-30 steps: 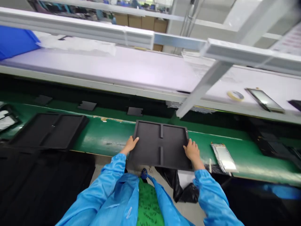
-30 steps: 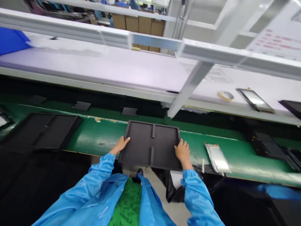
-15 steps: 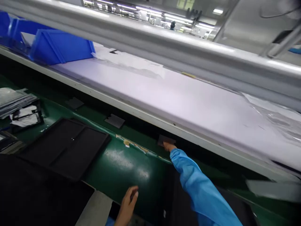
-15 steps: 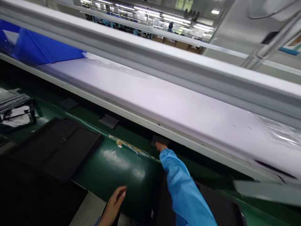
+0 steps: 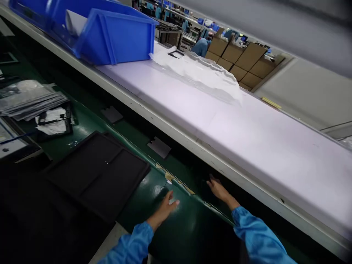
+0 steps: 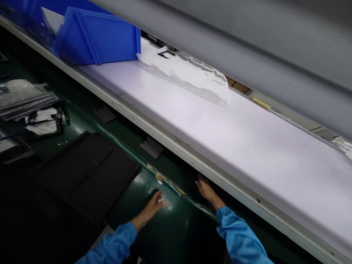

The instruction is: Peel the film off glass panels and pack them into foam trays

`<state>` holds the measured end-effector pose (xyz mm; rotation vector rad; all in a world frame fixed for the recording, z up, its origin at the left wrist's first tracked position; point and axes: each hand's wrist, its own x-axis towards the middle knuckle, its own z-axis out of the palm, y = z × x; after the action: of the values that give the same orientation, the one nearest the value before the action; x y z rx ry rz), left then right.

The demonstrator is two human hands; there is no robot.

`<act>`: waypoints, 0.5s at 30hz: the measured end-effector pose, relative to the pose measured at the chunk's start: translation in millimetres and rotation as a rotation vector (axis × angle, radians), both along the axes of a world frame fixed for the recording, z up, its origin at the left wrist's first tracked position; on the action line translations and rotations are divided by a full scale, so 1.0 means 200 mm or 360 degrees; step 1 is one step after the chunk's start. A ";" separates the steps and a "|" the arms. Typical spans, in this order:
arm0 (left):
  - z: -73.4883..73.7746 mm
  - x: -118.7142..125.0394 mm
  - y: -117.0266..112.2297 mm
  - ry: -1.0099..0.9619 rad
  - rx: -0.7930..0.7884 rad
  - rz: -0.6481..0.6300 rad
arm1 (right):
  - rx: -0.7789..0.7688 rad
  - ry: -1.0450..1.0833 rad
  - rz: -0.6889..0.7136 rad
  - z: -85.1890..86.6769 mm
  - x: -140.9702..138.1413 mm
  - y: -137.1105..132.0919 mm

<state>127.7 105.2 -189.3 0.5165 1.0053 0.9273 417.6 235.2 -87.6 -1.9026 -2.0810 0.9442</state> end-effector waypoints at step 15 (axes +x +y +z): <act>0.02 -0.70 -0.31 -0.0232 -0.0503 0.0637 | -0.0067 -0.0830 0.0500 -0.56 -1.42 0.64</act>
<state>-12.6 43.2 -185.8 -0.0218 1.1165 1.1146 132.7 362.6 -200.1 -2.0477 -2.7340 0.5816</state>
